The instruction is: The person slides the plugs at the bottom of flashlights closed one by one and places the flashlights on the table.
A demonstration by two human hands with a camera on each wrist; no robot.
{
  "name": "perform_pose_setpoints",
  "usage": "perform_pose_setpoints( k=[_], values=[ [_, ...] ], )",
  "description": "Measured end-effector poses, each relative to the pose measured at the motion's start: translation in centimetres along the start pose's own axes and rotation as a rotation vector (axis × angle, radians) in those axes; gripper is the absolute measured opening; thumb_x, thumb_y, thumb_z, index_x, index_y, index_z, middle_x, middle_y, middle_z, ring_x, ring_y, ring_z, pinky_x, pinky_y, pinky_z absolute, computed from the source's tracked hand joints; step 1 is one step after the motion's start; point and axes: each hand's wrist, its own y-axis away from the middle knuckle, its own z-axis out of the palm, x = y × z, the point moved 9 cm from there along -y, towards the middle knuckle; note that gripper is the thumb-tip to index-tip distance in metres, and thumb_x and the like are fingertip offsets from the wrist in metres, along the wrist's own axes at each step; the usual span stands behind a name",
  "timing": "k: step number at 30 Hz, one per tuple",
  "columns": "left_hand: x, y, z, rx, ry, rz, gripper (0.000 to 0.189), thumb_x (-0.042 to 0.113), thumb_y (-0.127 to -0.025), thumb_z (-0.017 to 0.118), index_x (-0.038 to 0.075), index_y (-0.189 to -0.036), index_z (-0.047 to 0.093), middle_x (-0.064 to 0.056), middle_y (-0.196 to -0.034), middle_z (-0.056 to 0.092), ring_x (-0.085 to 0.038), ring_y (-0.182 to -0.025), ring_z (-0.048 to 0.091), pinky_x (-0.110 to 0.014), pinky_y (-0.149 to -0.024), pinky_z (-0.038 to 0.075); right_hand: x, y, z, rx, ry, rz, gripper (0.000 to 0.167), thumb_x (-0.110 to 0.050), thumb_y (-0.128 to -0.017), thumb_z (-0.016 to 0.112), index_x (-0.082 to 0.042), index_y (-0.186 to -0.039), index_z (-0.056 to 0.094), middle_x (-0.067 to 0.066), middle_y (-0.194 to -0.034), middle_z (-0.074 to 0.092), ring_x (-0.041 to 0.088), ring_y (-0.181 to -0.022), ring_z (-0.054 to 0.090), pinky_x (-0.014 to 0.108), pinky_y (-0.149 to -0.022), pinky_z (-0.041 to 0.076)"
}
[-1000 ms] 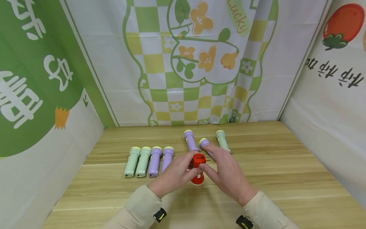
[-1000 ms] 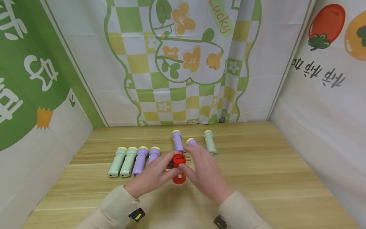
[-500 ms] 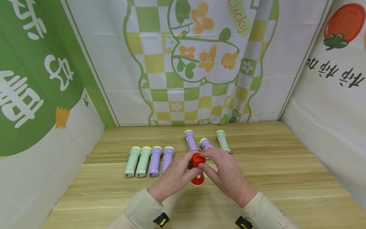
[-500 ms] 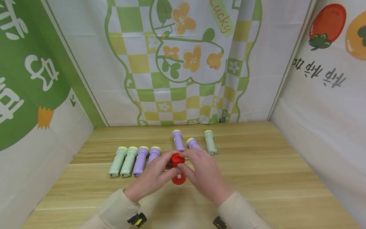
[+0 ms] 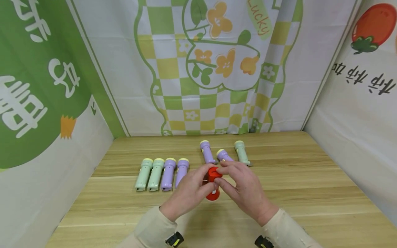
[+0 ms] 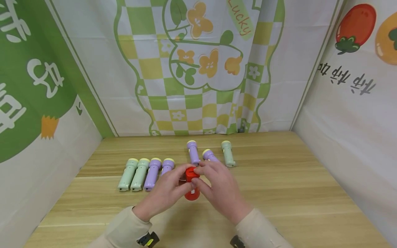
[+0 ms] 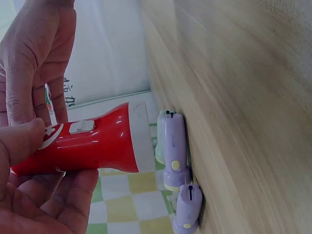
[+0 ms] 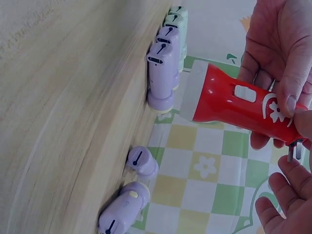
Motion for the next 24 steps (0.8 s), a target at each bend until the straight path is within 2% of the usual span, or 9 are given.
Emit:
perform_pose_setpoints(
  k=[6, 24],
  values=[
    [-0.15, 0.09, 0.24, -0.008, 0.003, 0.004, 0.028, 0.011, -0.097, 0.068, 0.015, -0.125, 0.064, 0.006, -0.107, 0.074, -0.007, -0.098, 0.07, -0.028, -0.089, 0.06, -0.11, 0.09, 0.03, -0.003, -0.02, 0.006, 0.027, -0.024, -0.089, 0.083, -0.013, -0.111, 0.073, 0.008, -0.125, 0.073, 0.029, -0.122, 0.067, 0.049, -0.098, 0.057],
    [0.04, 0.49, 0.02, 0.016, -0.049, 0.023, 0.029, 0.012, -0.094, 0.071, 0.018, -0.122, 0.066, 0.007, -0.103, 0.075, -0.006, -0.093, 0.07, -0.029, -0.085, 0.059, -0.88, -0.16, 0.26, -0.03, -0.032, -0.014, 0.033, -0.016, -0.084, 0.087, -0.014, -0.115, 0.076, 0.008, -0.125, 0.074, 0.031, -0.123, 0.067, 0.051, -0.099, 0.057]
  ],
)
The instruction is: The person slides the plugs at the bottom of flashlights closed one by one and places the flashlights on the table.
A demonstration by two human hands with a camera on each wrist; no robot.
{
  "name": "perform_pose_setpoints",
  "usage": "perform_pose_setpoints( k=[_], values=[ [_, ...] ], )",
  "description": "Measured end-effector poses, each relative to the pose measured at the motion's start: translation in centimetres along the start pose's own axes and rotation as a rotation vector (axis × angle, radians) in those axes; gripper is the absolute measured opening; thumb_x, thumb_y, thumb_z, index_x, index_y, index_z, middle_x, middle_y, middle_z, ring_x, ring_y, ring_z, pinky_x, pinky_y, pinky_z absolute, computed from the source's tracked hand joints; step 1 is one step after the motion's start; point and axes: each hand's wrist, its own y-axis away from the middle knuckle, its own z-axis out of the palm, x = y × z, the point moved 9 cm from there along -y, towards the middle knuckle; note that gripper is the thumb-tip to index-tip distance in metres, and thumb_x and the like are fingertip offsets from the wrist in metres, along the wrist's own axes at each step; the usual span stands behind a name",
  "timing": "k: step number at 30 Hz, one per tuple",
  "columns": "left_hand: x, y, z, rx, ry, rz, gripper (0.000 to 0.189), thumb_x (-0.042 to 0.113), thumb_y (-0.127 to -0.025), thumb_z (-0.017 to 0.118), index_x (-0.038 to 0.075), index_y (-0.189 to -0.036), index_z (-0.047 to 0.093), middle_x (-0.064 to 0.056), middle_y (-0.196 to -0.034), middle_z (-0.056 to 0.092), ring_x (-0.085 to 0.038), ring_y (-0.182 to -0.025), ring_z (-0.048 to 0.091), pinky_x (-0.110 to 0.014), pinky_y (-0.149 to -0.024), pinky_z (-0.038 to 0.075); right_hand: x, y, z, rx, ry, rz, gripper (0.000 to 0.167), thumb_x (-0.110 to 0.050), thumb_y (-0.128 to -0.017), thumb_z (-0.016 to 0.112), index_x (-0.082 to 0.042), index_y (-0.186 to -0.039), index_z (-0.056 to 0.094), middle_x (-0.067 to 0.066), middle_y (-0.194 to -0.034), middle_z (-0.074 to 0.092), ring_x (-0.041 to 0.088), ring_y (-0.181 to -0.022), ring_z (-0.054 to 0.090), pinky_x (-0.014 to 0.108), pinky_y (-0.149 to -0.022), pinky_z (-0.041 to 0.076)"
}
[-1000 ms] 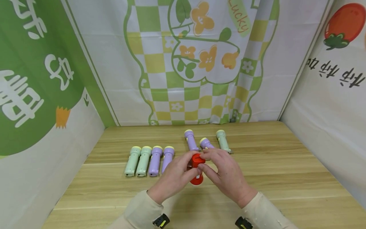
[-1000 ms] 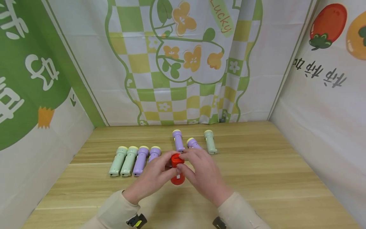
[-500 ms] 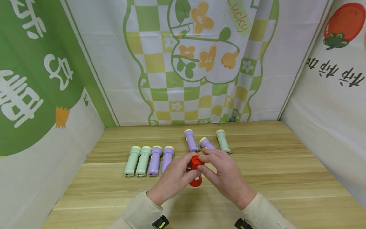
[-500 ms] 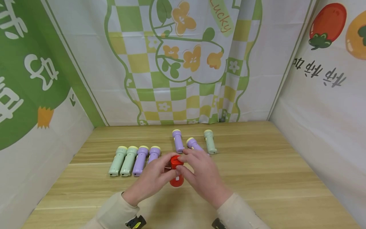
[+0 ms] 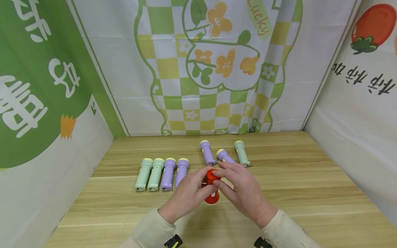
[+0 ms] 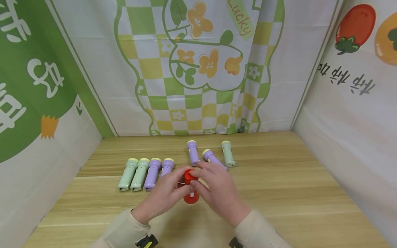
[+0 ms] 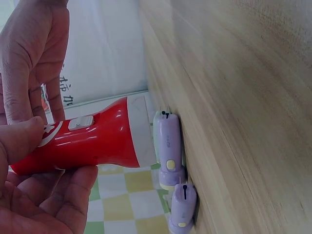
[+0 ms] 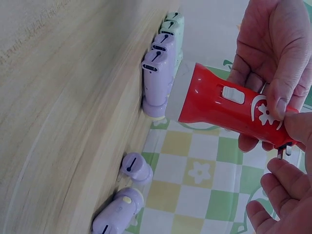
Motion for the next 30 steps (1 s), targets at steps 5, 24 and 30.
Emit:
perform_pose_setpoints(
  k=[5, 24, 30],
  values=[
    [-0.06, 0.13, 0.04, -0.006, 0.0, 0.008, 0.029, 0.012, -0.094, 0.07, 0.017, -0.123, 0.065, 0.007, -0.103, 0.075, -0.006, -0.092, 0.069, -0.028, -0.083, 0.059, -0.2, -0.04, 0.14, -0.011, 0.001, -0.012, 0.033, -0.015, -0.084, 0.086, -0.015, -0.115, 0.076, 0.008, -0.127, 0.073, 0.031, -0.124, 0.065, 0.051, -0.1, 0.056],
    [-0.14, 0.51, 0.02, -0.013, -0.004, 0.004, 0.038, 0.011, -0.092, 0.071, 0.017, -0.129, 0.064, 0.007, -0.105, 0.075, -0.007, -0.095, 0.07, -0.031, -0.086, 0.059, -0.66, -0.11, 0.44, -0.05, 0.001, -0.054, 0.038, -0.012, -0.085, 0.084, -0.017, -0.122, 0.076, 0.008, -0.134, 0.07, 0.03, -0.13, 0.062, 0.049, -0.106, 0.052],
    [-0.22, 0.46, 0.06, -0.027, -0.001, -0.002, 0.035, 0.011, -0.093, 0.071, 0.017, -0.127, 0.064, 0.006, -0.106, 0.075, -0.007, -0.096, 0.07, -0.031, -0.087, 0.059, -0.59, -0.04, 0.58, -0.053, 0.007, -0.053, 0.038, -0.012, -0.085, 0.084, -0.017, -0.122, 0.075, 0.008, -0.133, 0.071, 0.03, -0.129, 0.062, 0.049, -0.106, 0.052]
  ],
)
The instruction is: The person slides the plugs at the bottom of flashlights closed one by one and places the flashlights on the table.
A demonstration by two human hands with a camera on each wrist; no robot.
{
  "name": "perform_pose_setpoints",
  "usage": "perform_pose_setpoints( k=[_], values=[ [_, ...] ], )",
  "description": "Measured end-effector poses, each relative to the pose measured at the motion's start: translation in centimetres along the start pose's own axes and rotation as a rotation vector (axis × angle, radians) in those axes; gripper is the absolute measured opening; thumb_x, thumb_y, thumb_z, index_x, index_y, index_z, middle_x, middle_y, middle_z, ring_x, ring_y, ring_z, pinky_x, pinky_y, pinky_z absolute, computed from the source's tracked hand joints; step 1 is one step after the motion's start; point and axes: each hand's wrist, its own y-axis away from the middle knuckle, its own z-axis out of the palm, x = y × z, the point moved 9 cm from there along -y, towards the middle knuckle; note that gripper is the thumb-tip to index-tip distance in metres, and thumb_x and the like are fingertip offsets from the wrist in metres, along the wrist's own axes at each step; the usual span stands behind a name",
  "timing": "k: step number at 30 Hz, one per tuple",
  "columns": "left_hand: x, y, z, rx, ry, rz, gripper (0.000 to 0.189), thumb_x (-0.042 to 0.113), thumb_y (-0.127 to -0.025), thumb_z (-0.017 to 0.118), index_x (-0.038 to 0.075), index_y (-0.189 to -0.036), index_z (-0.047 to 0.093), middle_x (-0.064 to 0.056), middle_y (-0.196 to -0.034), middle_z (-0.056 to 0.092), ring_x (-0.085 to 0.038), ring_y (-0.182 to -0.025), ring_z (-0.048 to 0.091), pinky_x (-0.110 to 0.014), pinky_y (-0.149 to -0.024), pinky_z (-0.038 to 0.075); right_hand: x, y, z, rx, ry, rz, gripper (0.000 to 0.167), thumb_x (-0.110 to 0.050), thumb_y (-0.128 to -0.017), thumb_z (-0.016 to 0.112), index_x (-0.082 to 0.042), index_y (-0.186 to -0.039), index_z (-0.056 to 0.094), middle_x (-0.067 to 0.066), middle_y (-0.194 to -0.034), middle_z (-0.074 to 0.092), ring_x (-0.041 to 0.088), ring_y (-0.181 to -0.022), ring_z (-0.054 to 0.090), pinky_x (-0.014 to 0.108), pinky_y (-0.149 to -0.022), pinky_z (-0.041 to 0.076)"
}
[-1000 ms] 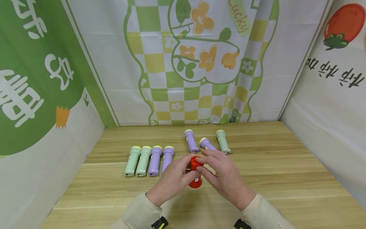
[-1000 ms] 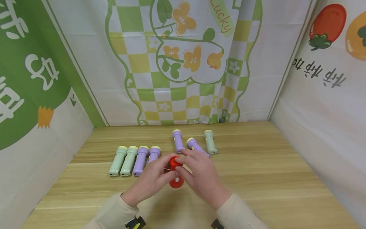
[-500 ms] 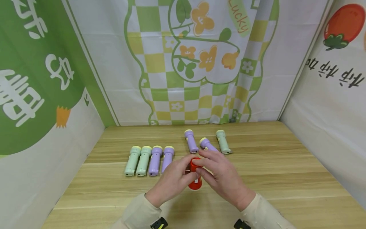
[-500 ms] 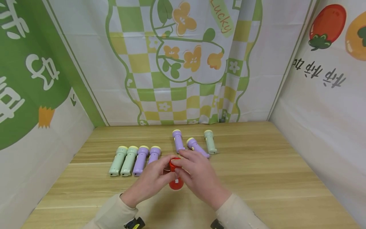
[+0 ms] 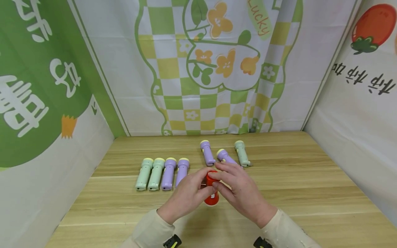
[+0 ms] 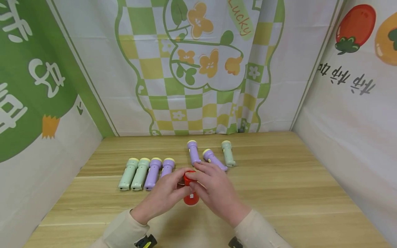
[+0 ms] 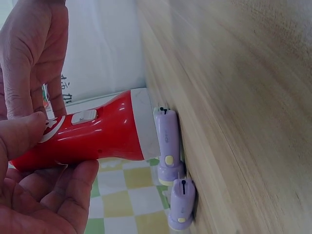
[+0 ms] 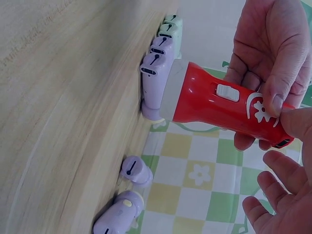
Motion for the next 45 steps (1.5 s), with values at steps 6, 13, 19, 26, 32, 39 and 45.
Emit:
perform_pose_setpoints(
  k=[6, 13, 19, 26, 32, 39, 45],
  values=[
    [0.1, -0.1, 0.0, -0.004, -0.008, 0.004, 0.032, 0.012, -0.094, 0.071, 0.016, -0.125, 0.065, 0.006, -0.107, 0.076, -0.008, -0.097, 0.071, -0.029, -0.087, 0.059, 0.1, 0.1, 0.1, -0.003, 0.003, -0.005, 0.038, -0.012, -0.086, 0.083, -0.016, -0.123, 0.074, 0.007, -0.133, 0.071, 0.03, -0.129, 0.062, 0.051, -0.106, 0.052],
    [-0.1, -0.2, 0.1, -0.007, -0.007, 0.006, 0.033, 0.012, -0.094, 0.071, 0.017, -0.126, 0.064, 0.005, -0.109, 0.075, -0.008, -0.098, 0.072, -0.029, -0.088, 0.059, 0.2, 0.1, 0.2, -0.004, 0.007, -0.013, 0.038, -0.011, -0.086, 0.083, -0.015, -0.123, 0.073, 0.007, -0.132, 0.07, 0.031, -0.129, 0.062, 0.051, -0.106, 0.052],
    [-0.5, -0.3, 0.2, -0.014, -0.002, 0.002, 0.033, 0.011, -0.094, 0.071, 0.017, -0.126, 0.064, 0.006, -0.109, 0.075, -0.009, -0.098, 0.072, -0.029, -0.087, 0.059, 0.3, 0.0, 0.4, -0.014, 0.016, -0.022, 0.044, -0.009, -0.085, 0.083, -0.014, -0.127, 0.072, 0.009, -0.134, 0.069, 0.033, -0.128, 0.062, 0.051, -0.105, 0.053],
    [-0.9, -0.3, 0.3, -0.02, 0.029, -0.013, 0.043, 0.01, -0.095, 0.07, 0.015, -0.136, 0.059, 0.003, -0.114, 0.075, -0.011, -0.1, 0.073, -0.029, -0.088, 0.06, 1.0, 0.1, 0.7, -0.055, 0.049, 0.046, 0.054, -0.014, -0.088, 0.083, -0.011, -0.138, 0.065, 0.007, -0.138, 0.067, 0.033, -0.133, 0.059, 0.052, -0.109, 0.05],
    [-0.8, -0.4, 0.3, -0.011, 0.036, -0.006, 0.046, 0.009, -0.096, 0.069, 0.015, -0.14, 0.057, 0.0, -0.116, 0.074, -0.013, -0.099, 0.074, -0.03, -0.087, 0.061, 1.4, 0.3, 0.6, -0.055, 0.08, 0.084, 0.062, -0.019, -0.087, 0.085, -0.007, -0.142, 0.06, 0.013, -0.144, 0.062, 0.036, -0.135, 0.058, 0.054, -0.107, 0.052],
    [-0.4, -0.6, -0.1, 0.025, -0.011, 0.042, 0.035, 0.013, -0.097, 0.071, 0.015, -0.13, 0.061, 0.003, -0.107, 0.072, -0.012, -0.096, 0.071, -0.038, -0.087, 0.061, 2.0, 0.4, 0.4, -0.065, 0.108, 0.139, 0.069, -0.031, -0.09, 0.082, -0.006, -0.149, 0.054, 0.018, -0.149, 0.057, 0.038, -0.137, 0.055, 0.056, -0.106, 0.051],
    [-0.1, -0.7, -0.6, 0.085, -0.17, 0.097, 0.037, 0.011, -0.093, 0.076, 0.014, -0.127, 0.062, 0.004, -0.1, 0.07, -0.014, -0.084, 0.064, -0.031, -0.077, 0.055, 3.1, 0.5, 0.4, -0.119, 0.108, 0.237, 0.077, -0.042, -0.095, 0.075, -0.009, -0.157, 0.044, 0.023, -0.157, 0.047, 0.043, -0.145, 0.046, 0.062, -0.111, 0.045]
  ],
)
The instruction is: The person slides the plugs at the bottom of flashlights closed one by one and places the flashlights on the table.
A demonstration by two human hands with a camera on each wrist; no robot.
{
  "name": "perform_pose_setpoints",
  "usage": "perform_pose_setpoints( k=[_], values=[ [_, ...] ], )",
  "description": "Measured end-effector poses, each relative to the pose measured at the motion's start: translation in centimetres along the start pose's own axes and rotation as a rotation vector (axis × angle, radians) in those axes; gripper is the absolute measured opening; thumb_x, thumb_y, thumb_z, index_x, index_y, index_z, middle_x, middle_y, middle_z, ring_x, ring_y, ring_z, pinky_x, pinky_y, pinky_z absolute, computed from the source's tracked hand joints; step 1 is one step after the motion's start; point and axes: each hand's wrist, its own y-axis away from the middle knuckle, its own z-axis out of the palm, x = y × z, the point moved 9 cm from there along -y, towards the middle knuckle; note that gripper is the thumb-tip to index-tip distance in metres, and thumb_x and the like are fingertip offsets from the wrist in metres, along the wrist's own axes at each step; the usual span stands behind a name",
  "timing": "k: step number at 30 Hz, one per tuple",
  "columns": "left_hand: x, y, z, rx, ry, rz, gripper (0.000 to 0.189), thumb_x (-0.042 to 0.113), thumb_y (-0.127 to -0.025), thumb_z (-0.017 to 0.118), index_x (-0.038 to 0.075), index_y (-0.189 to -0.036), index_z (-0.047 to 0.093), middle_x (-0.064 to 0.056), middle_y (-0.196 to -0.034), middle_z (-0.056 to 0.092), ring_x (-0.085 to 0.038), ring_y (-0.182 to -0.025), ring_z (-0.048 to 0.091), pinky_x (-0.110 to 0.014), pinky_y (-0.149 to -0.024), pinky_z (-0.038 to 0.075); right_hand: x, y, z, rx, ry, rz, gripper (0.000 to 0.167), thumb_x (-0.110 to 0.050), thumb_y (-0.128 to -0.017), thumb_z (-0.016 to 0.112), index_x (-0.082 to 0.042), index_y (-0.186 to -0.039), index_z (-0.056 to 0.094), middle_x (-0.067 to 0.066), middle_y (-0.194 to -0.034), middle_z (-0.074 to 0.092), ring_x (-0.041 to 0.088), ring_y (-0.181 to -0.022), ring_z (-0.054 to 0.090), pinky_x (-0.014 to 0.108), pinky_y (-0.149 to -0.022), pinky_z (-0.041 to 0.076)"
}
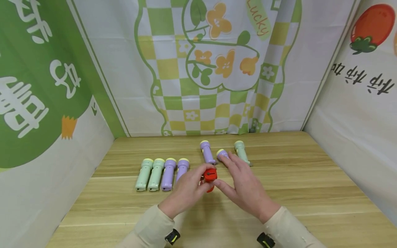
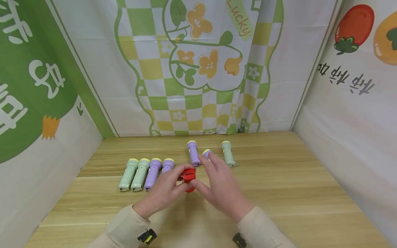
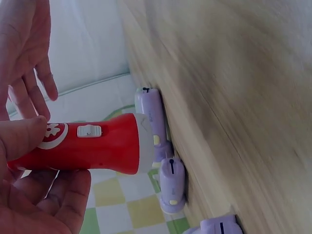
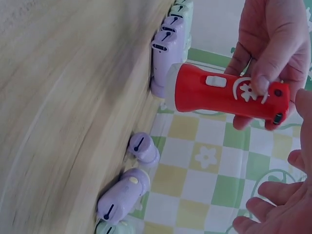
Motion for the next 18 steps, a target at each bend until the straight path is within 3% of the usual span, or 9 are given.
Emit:
perform_pose_setpoints(
  k=[5, 11, 18],
  values=[
    [-0.1, -0.2, 0.2, 0.013, -0.178, 0.014, 0.041, 0.007, -0.088, 0.08, 0.011, -0.124, 0.062, 0.001, -0.1, 0.072, -0.014, -0.087, 0.068, -0.034, -0.079, 0.058, 0.7, 0.1, -0.1, -0.008, 0.019, 0.047, 0.079, -0.042, -0.094, 0.076, -0.007, -0.157, 0.043, 0.029, -0.156, 0.044, 0.046, -0.144, 0.044, 0.065, -0.111, 0.043],
    [-0.1, -0.3, 1.0, 0.002, -0.424, 0.061, 0.041, 0.007, -0.086, 0.082, 0.011, -0.122, 0.061, 0.0, -0.095, 0.073, -0.016, -0.085, 0.07, -0.033, -0.073, 0.059, 1.2, 0.4, 0.1, -0.023, 0.074, 0.067, 0.094, -0.048, -0.092, 0.077, -0.004, -0.162, 0.032, 0.039, -0.159, 0.033, 0.055, -0.148, 0.034, 0.067, -0.115, 0.037],
    [0.1, -0.1, 2.0, 0.001, -0.548, 0.152, 0.033, -0.005, -0.084, 0.075, 0.006, -0.111, 0.057, -0.002, -0.083, 0.065, -0.017, -0.071, 0.064, -0.031, -0.062, 0.054, 1.3, 0.7, 0.3, -0.033, 0.106, 0.072, 0.097, -0.05, -0.091, 0.077, -0.007, -0.163, 0.028, 0.04, -0.16, 0.03, 0.058, -0.148, 0.032, 0.069, -0.114, 0.036]
  ],
)
